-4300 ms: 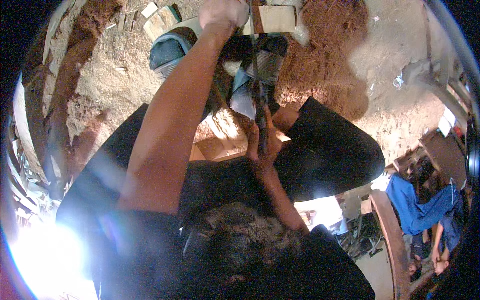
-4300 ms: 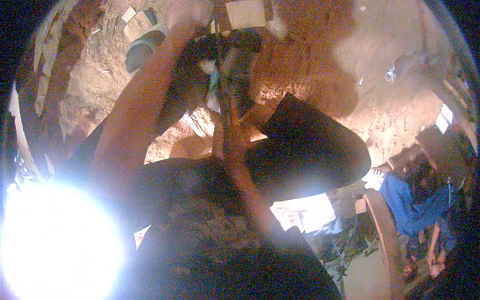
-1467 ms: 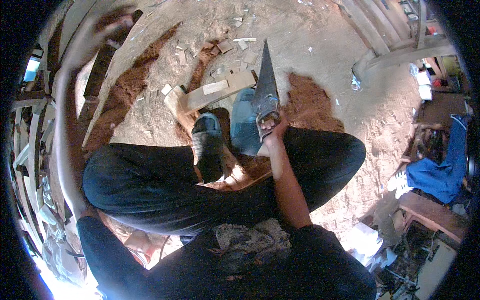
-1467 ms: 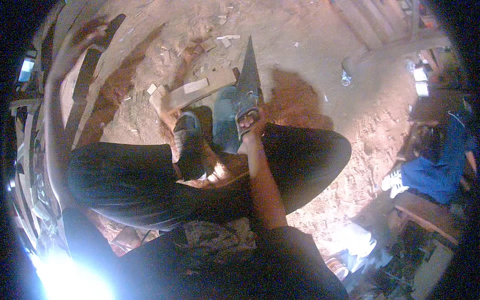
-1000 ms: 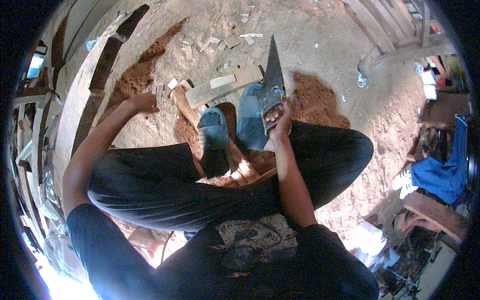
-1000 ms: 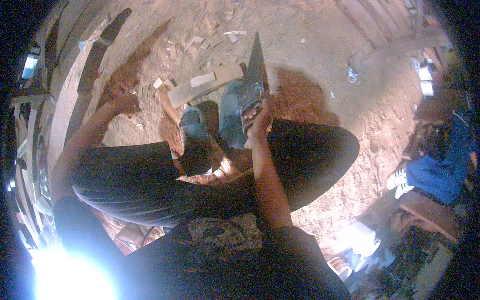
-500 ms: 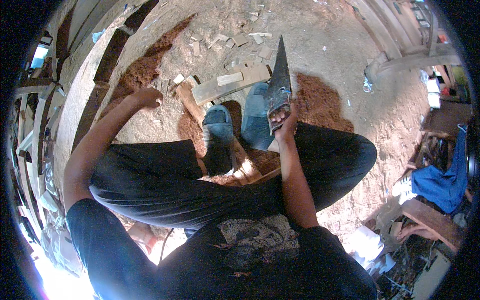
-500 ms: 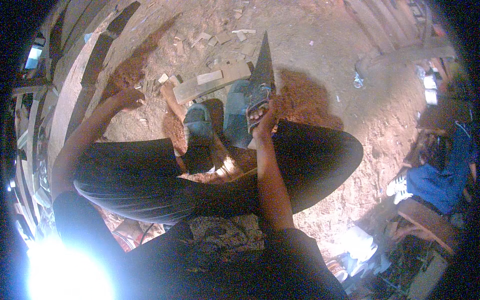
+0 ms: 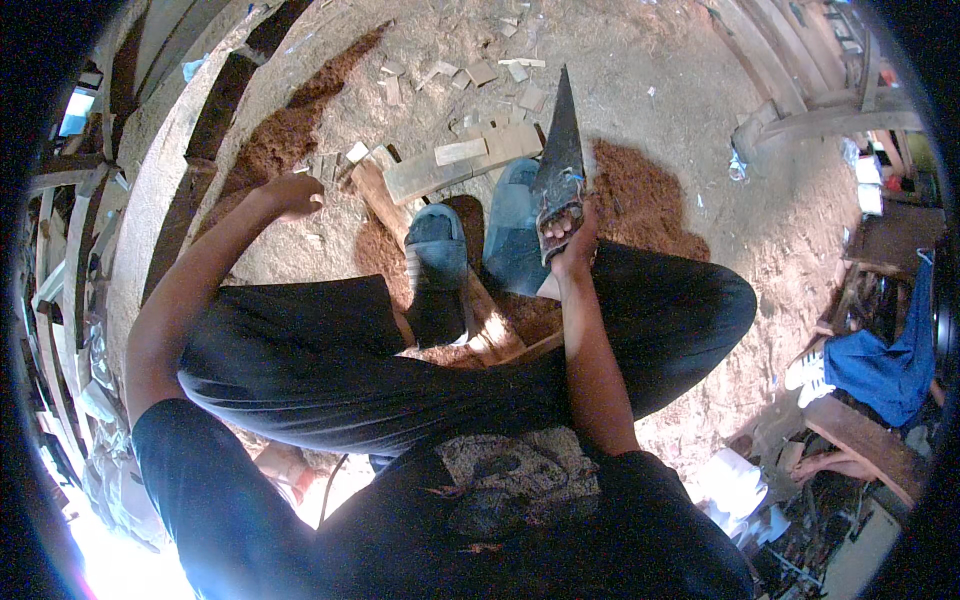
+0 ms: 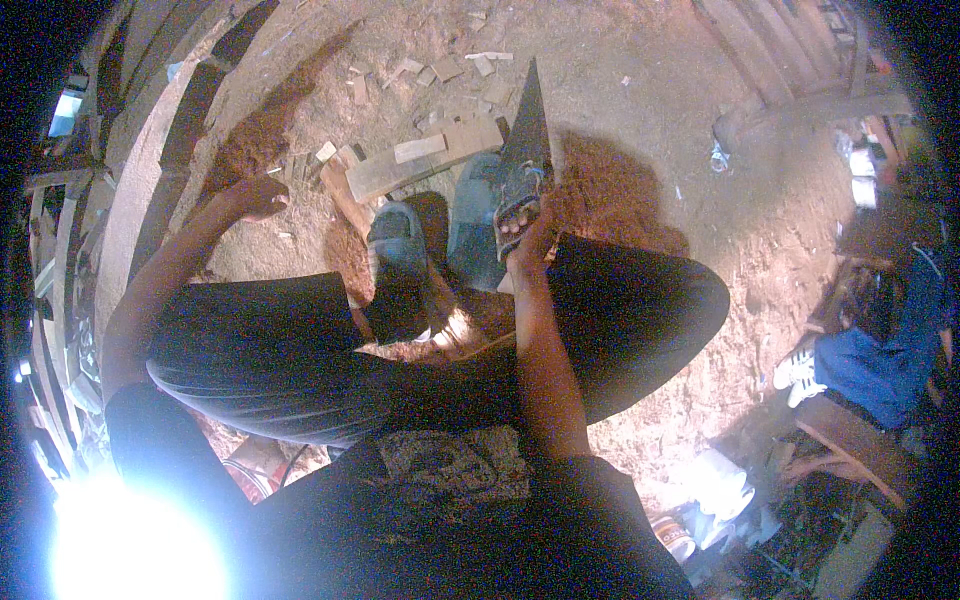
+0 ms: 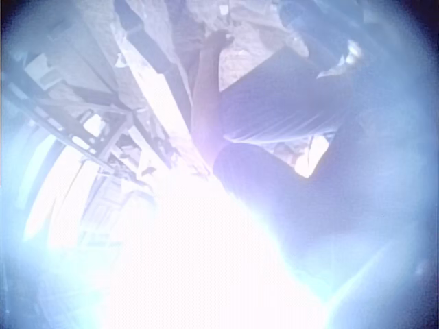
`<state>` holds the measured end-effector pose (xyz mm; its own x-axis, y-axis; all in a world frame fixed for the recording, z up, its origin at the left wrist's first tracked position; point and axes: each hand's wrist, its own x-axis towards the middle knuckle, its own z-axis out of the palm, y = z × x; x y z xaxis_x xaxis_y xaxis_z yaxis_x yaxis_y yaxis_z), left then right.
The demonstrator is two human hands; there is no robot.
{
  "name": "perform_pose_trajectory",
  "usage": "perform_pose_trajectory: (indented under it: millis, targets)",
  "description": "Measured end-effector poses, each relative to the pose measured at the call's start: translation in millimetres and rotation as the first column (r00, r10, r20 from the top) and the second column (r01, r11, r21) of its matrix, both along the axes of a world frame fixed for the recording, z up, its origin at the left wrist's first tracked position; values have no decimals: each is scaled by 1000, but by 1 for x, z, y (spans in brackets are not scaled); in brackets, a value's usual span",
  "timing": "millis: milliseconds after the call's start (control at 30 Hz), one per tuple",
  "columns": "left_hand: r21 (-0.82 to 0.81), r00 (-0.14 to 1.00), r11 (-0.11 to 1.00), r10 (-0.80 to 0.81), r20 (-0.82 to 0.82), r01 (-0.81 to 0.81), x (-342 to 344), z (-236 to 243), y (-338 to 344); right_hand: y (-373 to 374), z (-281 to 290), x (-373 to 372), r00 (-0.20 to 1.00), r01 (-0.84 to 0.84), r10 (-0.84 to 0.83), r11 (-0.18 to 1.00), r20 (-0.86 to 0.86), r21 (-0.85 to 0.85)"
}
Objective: The person sits cross-legged on the floor and uses a hand saw to cut small pieces of wood. They hold the wood with one hand and saw with the other, producing sawdust on the floor.
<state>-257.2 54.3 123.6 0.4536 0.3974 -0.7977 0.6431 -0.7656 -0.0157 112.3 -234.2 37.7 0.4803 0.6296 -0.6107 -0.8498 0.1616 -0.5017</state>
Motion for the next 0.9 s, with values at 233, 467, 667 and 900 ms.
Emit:
perform_pose_trajectory:
  millis: [233, 467, 667, 900]
  targets:
    - [-15, 999, 999, -37, 27, 38, -9, -9, 7, 2, 3, -1, 1000, -17, 17, 1000, -5, -21]
    - [-26, 995, 999, -43, 92, 45, -14, -15, 10, 3, 0, 2, 1000, -1, 0, 1000, -20, -24]
    - [-35, 998, 999, -14, 58, 16, -4, -2, 1, 2, 7, -3, 1000, 23, -22, 997, 18, -73]
    - [-30, 997, 1000, -3, 77, 5, -4, 3, -2, 2, 13, -5, 1000, 19, -20, 992, -5, -125]
